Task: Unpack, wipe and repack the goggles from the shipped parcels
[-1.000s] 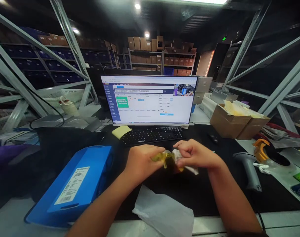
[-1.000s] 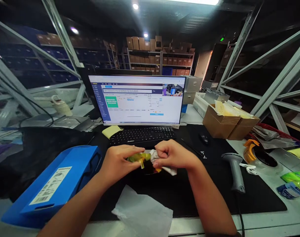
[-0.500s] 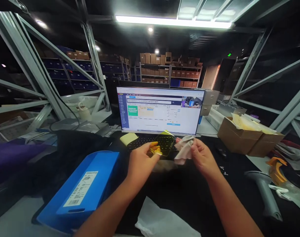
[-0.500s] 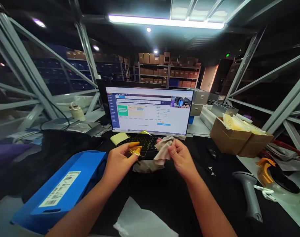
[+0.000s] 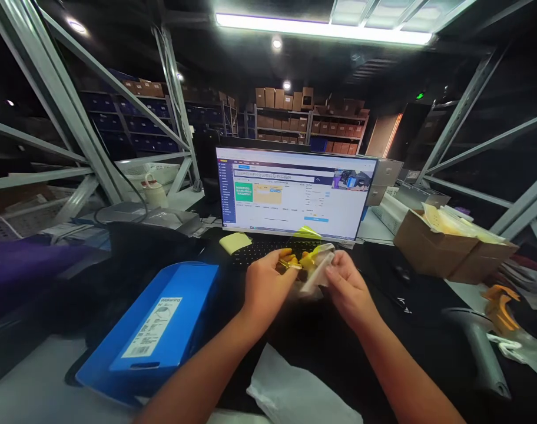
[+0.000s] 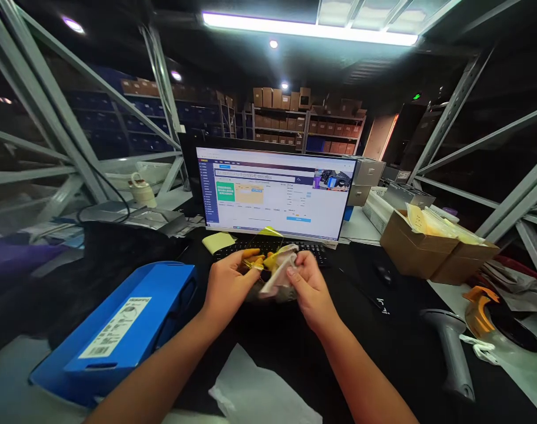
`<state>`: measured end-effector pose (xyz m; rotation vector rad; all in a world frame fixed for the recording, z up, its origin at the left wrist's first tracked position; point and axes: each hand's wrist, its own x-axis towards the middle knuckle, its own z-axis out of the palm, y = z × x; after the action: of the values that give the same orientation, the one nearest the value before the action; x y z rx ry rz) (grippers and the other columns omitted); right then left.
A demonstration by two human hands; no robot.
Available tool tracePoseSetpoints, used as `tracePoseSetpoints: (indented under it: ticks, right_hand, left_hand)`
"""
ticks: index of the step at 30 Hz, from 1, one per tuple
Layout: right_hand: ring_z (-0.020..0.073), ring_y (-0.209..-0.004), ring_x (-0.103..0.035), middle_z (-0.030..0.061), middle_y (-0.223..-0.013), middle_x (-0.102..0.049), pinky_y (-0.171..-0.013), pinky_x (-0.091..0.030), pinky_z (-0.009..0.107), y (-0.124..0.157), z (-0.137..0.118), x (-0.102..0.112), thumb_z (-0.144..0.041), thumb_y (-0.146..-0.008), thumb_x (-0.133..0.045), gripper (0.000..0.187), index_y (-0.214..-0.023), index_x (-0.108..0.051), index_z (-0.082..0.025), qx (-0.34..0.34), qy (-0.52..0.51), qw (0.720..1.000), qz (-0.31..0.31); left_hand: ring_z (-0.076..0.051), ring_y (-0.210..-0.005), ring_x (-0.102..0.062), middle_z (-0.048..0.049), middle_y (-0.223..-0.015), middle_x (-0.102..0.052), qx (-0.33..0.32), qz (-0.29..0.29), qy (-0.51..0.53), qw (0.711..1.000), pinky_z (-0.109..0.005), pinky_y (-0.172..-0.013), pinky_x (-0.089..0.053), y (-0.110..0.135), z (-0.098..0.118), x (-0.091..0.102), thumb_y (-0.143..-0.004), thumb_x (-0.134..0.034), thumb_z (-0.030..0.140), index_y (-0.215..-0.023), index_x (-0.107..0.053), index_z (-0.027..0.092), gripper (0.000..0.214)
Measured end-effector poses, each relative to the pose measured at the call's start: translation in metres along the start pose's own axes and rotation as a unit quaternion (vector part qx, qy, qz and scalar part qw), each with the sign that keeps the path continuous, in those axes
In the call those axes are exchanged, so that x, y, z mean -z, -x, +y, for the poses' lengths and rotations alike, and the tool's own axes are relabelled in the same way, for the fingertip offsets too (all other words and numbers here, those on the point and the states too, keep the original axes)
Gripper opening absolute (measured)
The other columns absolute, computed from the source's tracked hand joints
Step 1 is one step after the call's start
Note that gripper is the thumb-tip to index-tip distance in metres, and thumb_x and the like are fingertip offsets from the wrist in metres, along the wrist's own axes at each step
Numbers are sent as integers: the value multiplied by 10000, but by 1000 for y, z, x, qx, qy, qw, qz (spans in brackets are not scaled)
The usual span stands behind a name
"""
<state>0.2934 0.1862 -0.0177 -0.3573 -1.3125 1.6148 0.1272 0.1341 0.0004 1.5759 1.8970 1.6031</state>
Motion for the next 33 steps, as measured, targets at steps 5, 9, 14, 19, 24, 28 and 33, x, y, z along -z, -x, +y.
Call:
tracePoseSetpoints:
  ticks: [5, 9, 14, 19, 24, 28, 33]
  right_hand:
    - [222, -740, -667, -10, -918, -708, -700, -499, 351, -1, -15, 17, -470, -832, -731, 717, -1390, -286, -397, -1, 42, 999, 27]
    - [216, -722, -647, -12, -851, -674, -638, -478, 320, -3, -11, 19, -465, -815, -736, 496, -1196, -447, -336, -10, 38, 999, 36]
    - [154, -687, -553, -35, -784, -593, -633, -436, 264, -4, 1, 17, -410, -750, -798, 372, -908, -496, -260, -11, 26, 999, 26]
    - [141, -646, -498, -29, -734, -550, -613, -407, 255, -1, 0, 23, -435, -824, -743, 304, -843, -511, -239, -11, 88, 996, -3]
    - [271, -1131, -540, 86, -1293, -576, -933, -432, 378, -1, -16, 26, -347, -810, -754, 204, -771, -600, -219, 110, 343, 933, -8]
    - [232, -845, -589, 70, -904, -661, -751, -437, 336, -5, -26, 43, -407, -846, -681, 307, -641, -561, -212, 121, 474, 870, 62]
    - [189, -604, -504, 22, -637, -593, -561, -295, 296, -10, -24, 64, -507, -885, -590, 367, -656, -570, -221, 8, 652, 753, 92]
  left_hand:
    - [-205, -764, -744, -56, -891, -787, 54, -37, 142, 988, -291, -657, -600, -6, -4, 1, -737, -646, 173, -994, -742, 160, 275]
    - [-211, -817, -747, -48, -918, -788, 55, -59, 154, 985, -291, -692, -608, -4, -8, -3, -716, -641, 130, -976, -751, 171, 285]
    - [-205, -870, -741, -25, -970, -788, 25, -41, 82, 995, -302, -775, -600, -2, -7, -3, -717, -650, 128, -978, -761, 214, 296]
    - [-215, -841, -737, -32, -946, -789, 16, -48, 14, 999, -317, -763, -596, -2, -4, 2, -716, -668, 145, -961, -766, 220, 275]
    - [-232, -860, -737, -39, -950, -788, 7, -41, -27, 999, -328, -770, -591, -2, -3, 3, -727, -686, 172, -974, -768, 225, 266]
    - [-230, -812, -736, -34, -900, -787, 11, -48, -42, 998, -308, -702, -578, -4, -3, 4, -736, -681, 189, -956, -769, 223, 239]
    - [-240, -789, -738, -43, -894, -792, -15, -52, -117, 992, -297, -652, -544, -5, -3, 1, -744, -678, 213, -965, -774, 229, 242]
